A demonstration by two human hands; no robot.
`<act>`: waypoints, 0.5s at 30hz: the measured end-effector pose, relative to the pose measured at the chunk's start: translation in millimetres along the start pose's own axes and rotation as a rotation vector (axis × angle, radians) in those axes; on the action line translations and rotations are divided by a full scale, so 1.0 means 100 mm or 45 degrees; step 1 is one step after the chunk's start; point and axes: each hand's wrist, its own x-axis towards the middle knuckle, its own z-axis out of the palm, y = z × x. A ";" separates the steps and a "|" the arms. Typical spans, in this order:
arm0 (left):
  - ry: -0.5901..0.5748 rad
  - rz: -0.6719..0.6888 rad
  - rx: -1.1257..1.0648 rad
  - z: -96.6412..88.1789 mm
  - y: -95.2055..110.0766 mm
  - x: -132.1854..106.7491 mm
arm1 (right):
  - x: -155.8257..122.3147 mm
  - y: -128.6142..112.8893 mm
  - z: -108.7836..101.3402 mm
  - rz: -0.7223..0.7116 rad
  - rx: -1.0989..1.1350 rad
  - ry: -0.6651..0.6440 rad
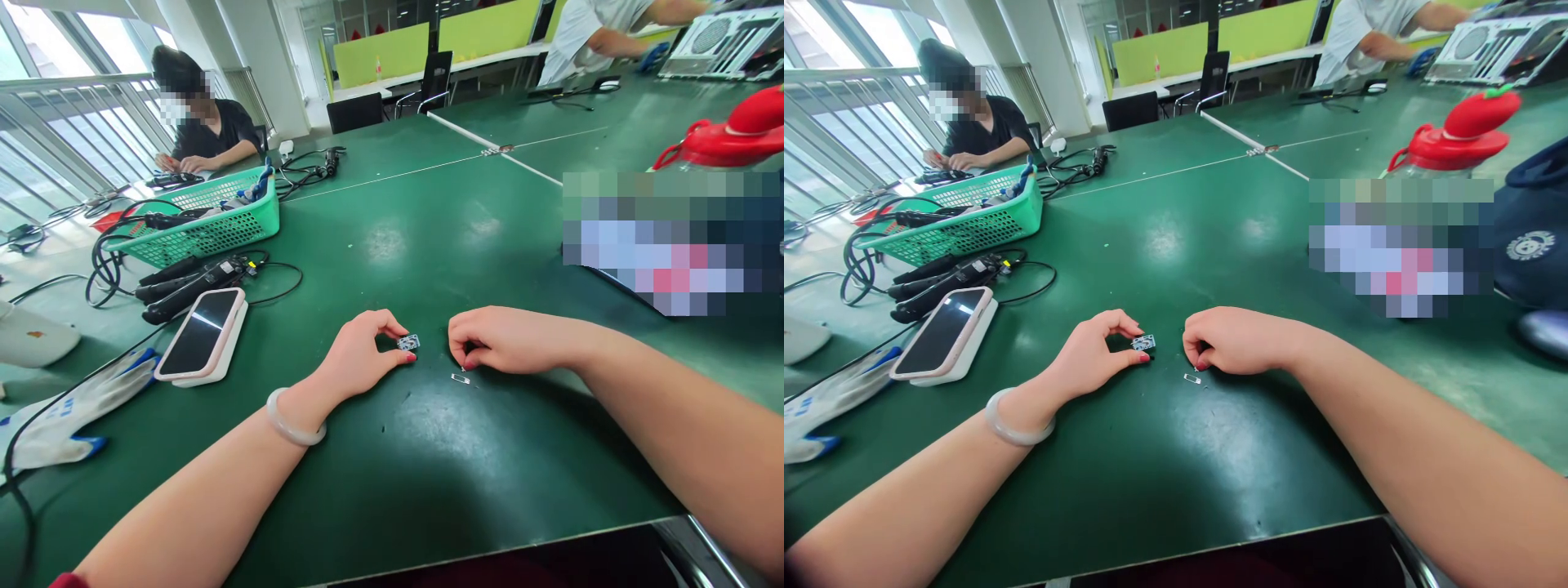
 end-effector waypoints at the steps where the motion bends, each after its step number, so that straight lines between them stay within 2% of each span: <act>1: -0.004 -0.005 0.005 0.00 0.01 0.00 | 0.00 0.00 0.01 0.002 -0.005 0.023; 5: -0.012 -0.001 0.047 0.01 0.05 -0.02 | 0.05 -0.06 0.07 -0.026 0.032 0.234; 9: -0.027 0.037 0.041 0.02 0.09 -0.05 | 0.13 -0.19 0.19 -0.069 0.121 0.582; 15: -0.023 0.045 -0.015 0.04 0.09 -0.07 | 0.18 -0.33 0.32 -0.111 0.147 0.763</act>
